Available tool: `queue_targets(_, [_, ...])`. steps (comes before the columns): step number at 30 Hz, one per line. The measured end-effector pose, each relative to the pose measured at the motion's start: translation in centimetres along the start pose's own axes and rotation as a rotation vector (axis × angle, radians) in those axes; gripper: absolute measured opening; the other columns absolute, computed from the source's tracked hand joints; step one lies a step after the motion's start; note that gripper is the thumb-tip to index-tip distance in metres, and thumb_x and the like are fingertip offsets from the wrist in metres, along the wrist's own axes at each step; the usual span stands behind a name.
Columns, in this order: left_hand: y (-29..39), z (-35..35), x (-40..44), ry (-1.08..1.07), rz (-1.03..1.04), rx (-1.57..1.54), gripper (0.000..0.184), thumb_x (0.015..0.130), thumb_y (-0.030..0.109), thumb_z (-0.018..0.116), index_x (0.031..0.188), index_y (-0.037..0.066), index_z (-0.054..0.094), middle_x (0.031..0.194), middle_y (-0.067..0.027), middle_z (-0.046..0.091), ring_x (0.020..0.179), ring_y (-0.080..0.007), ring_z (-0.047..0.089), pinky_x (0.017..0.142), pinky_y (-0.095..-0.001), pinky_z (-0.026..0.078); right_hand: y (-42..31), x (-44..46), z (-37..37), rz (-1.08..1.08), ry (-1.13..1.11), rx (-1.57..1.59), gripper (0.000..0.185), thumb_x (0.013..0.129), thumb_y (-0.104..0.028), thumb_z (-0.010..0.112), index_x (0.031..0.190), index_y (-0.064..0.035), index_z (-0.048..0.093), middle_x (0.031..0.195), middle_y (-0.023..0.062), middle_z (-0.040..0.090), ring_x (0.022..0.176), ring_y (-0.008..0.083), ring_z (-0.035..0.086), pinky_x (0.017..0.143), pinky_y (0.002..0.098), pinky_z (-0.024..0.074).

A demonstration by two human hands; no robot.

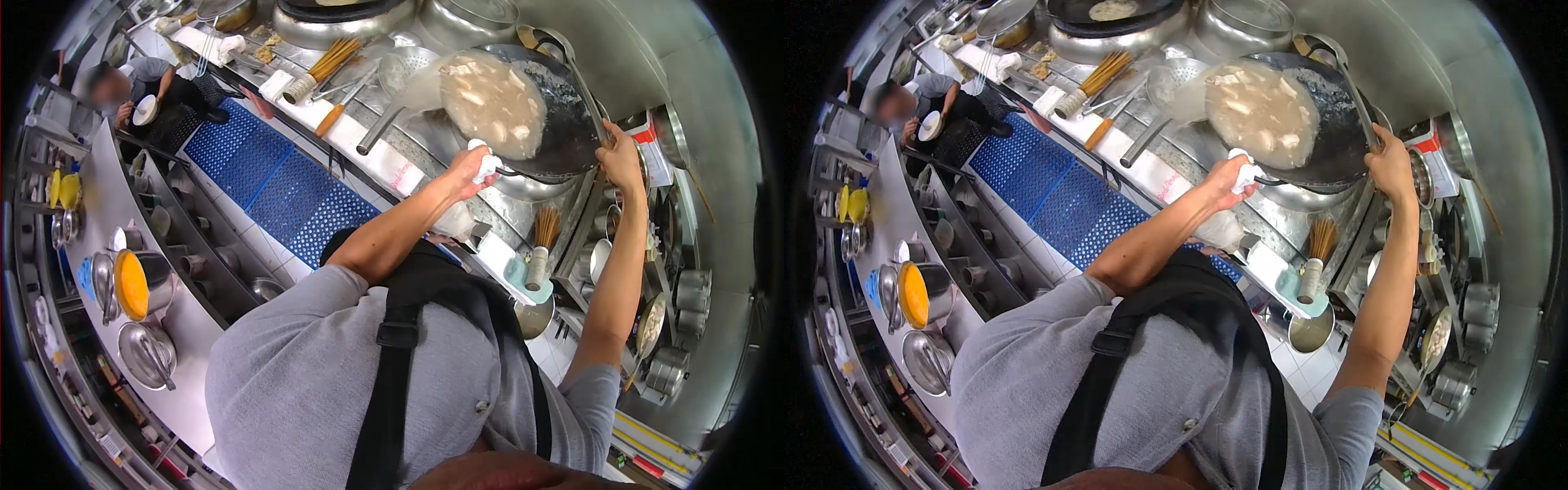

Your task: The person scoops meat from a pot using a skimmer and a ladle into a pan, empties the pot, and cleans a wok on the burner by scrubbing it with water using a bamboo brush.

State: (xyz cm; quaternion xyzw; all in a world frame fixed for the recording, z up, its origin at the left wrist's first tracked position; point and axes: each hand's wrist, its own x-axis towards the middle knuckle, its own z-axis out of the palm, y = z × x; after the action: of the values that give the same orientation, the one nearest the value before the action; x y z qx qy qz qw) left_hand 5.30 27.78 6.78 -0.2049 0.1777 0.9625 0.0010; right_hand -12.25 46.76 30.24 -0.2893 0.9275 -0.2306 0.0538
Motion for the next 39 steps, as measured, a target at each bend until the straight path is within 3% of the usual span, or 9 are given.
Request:
queue_targets(2, [0.0,-0.1,0.1,0.003,-0.012,-0.018,0.014,0.091,0.017,0.060,0.102,0.008,0.060,0.090,-0.0093,0.065,0.072,-0.0224,0.063,0.053,-0.0269,0.048,-0.2,-0.1,0.0,-0.006,0.003,-0.025,0.070,0.076,0.003,0.059,0.146,0.0029,0.050,0.072,0.0072,0.060,0.055,0.0151,0.059,0.056,0.0318,0.0477])
queue_targets(5, [0.3,-0.4,0.0,0.001,-0.026,-0.017,0.015,0.090,0.017,0.060,0.102,0.007,0.059,0.090,-0.0096,0.064,0.072,-0.0223,0.063,0.053,-0.0262,0.047,-0.4,-0.2,0.1,-0.022,-0.002,0.000,0.071,0.078,0.007,0.056,0.148,0.0065,0.045,0.072,-0.0015,0.047,0.054,0.0079,0.047,0.049,0.0266,0.0388])
queue_targets(8, [0.6,-0.6,0.1,-0.001,-0.037,-0.013,0.015,0.090,0.017,0.060,0.101,0.007,0.059,0.090,-0.0101,0.064,0.072,-0.0223,0.062,0.050,-0.0252,0.046,-0.6,-0.1,0.1,-0.012,0.004,-0.015,0.072,0.077,0.008,0.056,0.148,0.0059,0.044,0.072,-0.0015,0.047,0.054,0.0077,0.046,0.050,0.0267,0.0390])
queue_targets(11, [0.8,-1.2,0.6,-0.031,-0.055,-0.051,0.015,0.090,0.016,0.060,0.101,0.006,0.058,0.089,-0.0107,0.064,0.071,-0.0222,0.062,0.048,-0.0244,0.045,-1.5,-0.4,0.2,-0.001,0.009,0.004,0.073,0.077,0.008,0.057,0.149,0.0054,0.044,0.072,-0.0012,0.048,0.055,0.0083,0.048,0.050,0.0271,0.0399])
queue_targets(14, [1.1,-1.7,1.0,-0.050,-0.078,-0.063,0.014,0.090,0.016,0.060,0.100,0.006,0.058,0.088,-0.0112,0.064,0.069,-0.0217,0.062,0.047,-0.0241,0.045,-2.4,-0.4,0.0,0.023,0.011,-0.029,0.071,0.076,0.005,0.058,0.147,0.0026,0.049,0.073,0.0033,0.056,0.057,0.0129,0.056,0.057,0.0306,0.0480])
queue_targets(20, [1.9,-2.2,1.2,-0.098,-0.069,-0.101,0.015,0.093,0.018,0.059,0.098,0.004,0.058,0.086,-0.0125,0.064,0.067,-0.0210,0.061,0.047,-0.0233,0.045,-3.5,-0.3,0.1,0.030,0.029,-0.006,0.071,0.077,0.005,0.057,0.147,0.0025,0.049,0.073,0.0028,0.054,0.057,0.0129,0.057,0.057,0.0307,0.0484])
queue_targets(23, [2.3,-2.3,1.3,-0.111,-0.073,-0.102,0.016,0.093,0.019,0.058,0.098,0.004,0.059,0.086,-0.0129,0.065,0.067,-0.0210,0.061,0.047,-0.0231,0.045,-2.8,0.8,0.1,0.003,-0.023,-0.026,0.072,0.078,0.009,0.057,0.149,0.0067,0.043,0.078,0.0014,0.054,0.058,0.0089,0.051,0.053,0.0267,0.0416])
queue_targets(38, [3.2,-3.7,2.6,-0.276,-0.151,-0.224,0.024,0.092,0.021,0.060,0.100,-0.001,0.061,0.085,-0.0158,0.064,0.067,-0.0196,0.059,0.047,-0.0223,0.045,-5.4,2.1,-1.2,-0.047,-0.023,-0.075,0.070,0.077,0.009,0.057,0.146,0.0059,0.047,0.070,-0.0010,0.048,0.055,0.0088,0.048,0.052,0.0282,0.0399])
queue_targets(39, [3.2,-3.8,2.7,-0.289,-0.163,-0.247,0.025,0.092,0.021,0.060,0.101,-0.002,0.061,0.085,-0.0159,0.064,0.067,-0.0195,0.059,0.047,-0.0222,0.045,-5.2,2.4,-1.4,-0.070,-0.007,-0.134,0.068,0.077,0.007,0.057,0.145,0.0050,0.049,0.082,0.0070,0.055,0.069,0.0156,0.055,0.064,0.0308,0.0442])
